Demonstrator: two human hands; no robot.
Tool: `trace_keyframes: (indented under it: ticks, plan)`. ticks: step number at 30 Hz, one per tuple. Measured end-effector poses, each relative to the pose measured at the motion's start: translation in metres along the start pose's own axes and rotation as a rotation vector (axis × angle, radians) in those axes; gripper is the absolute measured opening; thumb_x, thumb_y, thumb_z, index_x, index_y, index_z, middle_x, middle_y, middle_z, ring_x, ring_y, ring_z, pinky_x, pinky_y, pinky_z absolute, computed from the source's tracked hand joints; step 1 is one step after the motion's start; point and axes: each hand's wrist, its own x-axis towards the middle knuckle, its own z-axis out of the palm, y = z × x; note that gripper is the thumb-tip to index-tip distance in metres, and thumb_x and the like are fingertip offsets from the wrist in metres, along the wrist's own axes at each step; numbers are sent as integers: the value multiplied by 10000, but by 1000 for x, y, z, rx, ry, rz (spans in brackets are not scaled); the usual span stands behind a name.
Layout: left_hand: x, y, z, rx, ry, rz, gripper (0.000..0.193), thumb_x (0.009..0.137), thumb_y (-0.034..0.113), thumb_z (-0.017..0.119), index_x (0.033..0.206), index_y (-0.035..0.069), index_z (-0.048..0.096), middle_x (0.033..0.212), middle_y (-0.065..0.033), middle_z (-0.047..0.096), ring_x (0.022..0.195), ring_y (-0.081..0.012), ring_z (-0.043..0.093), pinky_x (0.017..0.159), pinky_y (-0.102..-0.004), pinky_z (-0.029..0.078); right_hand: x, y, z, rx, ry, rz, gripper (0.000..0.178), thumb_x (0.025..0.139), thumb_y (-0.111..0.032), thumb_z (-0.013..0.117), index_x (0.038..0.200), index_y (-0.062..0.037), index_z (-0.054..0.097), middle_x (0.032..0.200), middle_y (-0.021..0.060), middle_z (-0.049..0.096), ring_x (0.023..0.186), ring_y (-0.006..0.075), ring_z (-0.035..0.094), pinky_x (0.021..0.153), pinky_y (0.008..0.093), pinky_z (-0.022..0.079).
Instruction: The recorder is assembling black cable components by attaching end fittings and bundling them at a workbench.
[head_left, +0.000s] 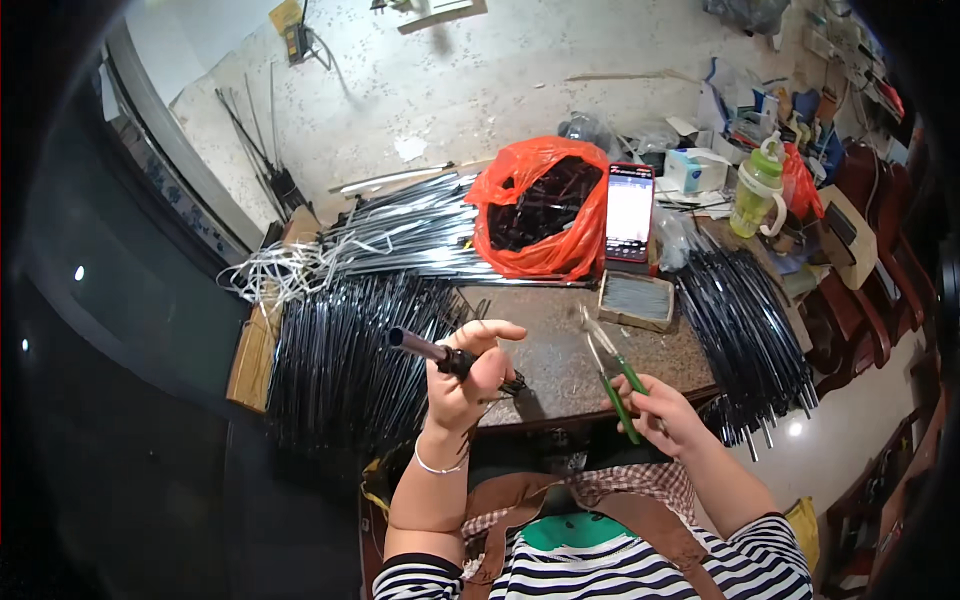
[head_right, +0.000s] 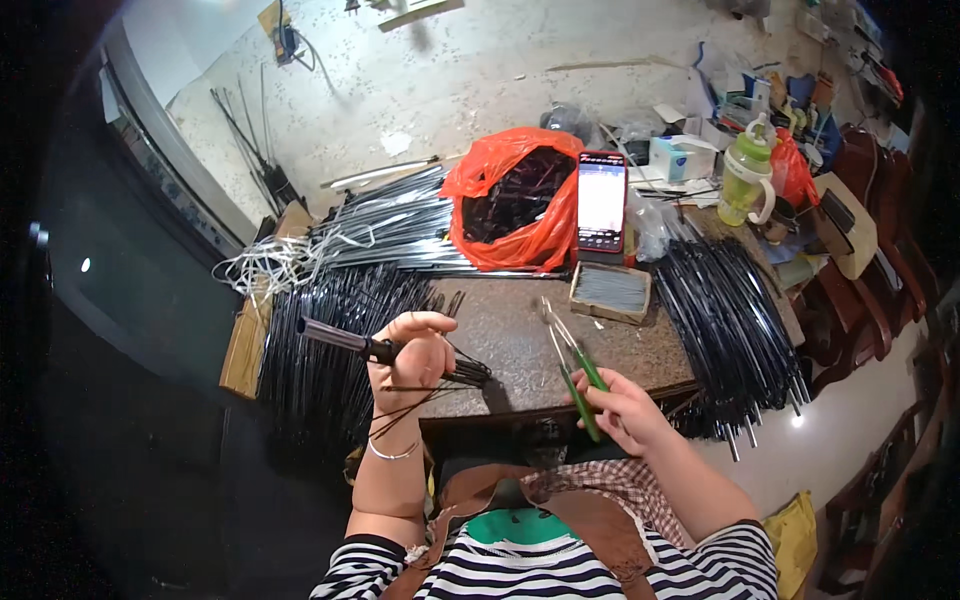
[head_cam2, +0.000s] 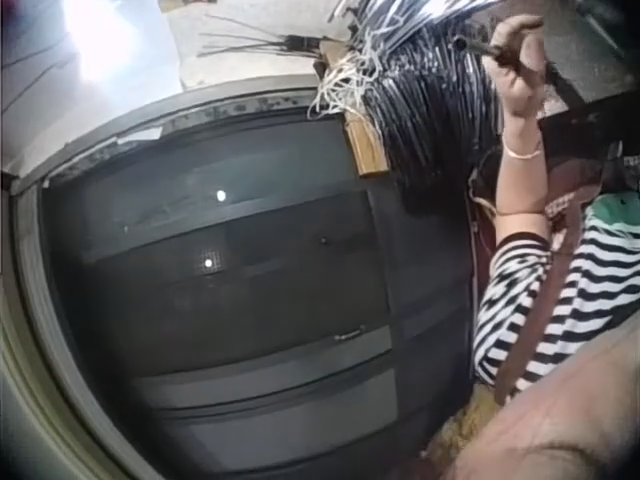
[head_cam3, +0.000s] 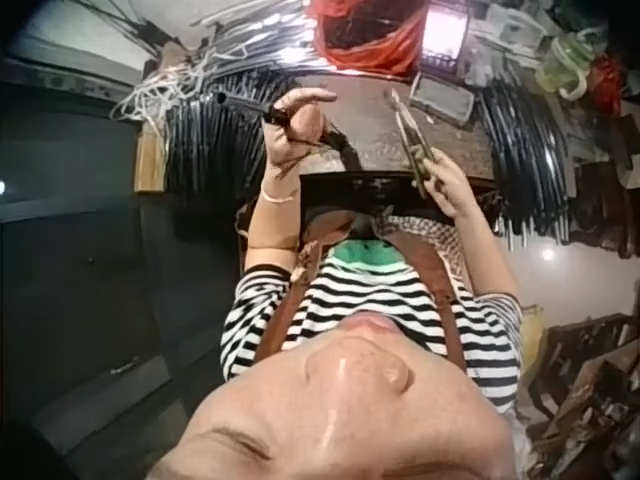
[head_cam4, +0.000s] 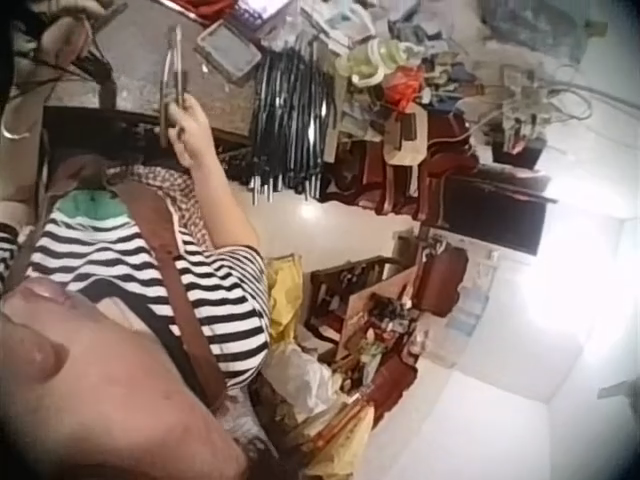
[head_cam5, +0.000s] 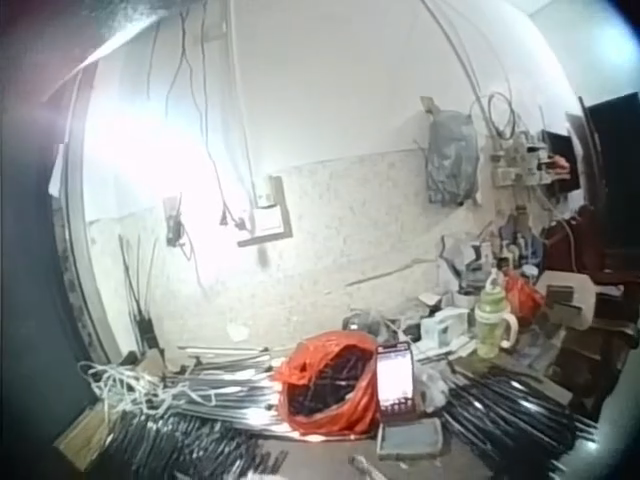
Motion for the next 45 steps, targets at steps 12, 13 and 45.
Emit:
trace_keyframes:
  ticks: [12,13,45]
  plan:
    - [-21,14,-2,493,57,78,763,371,325,757,958,-44,439,491,54,430,420,-6,357,430,-122,306,-52,-35,48,-1643,326,-1536,181,451,-173,601,579,-78,516,848,-11,484,891,281,407,756,426,253]
    - [-20,13,-2,519,67,86,757,373,313,757,957,-48,437,494,54,432,431,-6,372,430,-124,304,-50,-37,47,-1646,323,-1537,181,451,-173,601,579,-78,516,848,-11,484,891,281,407,756,426,253]
    - [9,13,27,241,117,-94,560,537,479,632,690,-40,489,570,-1,463,466,-25,372,421,-133,260,1,-49,16,-1277,53,-1186,521,528,-78,556,1011,-3,373,686,91,495,613,231,499,593,319,410]
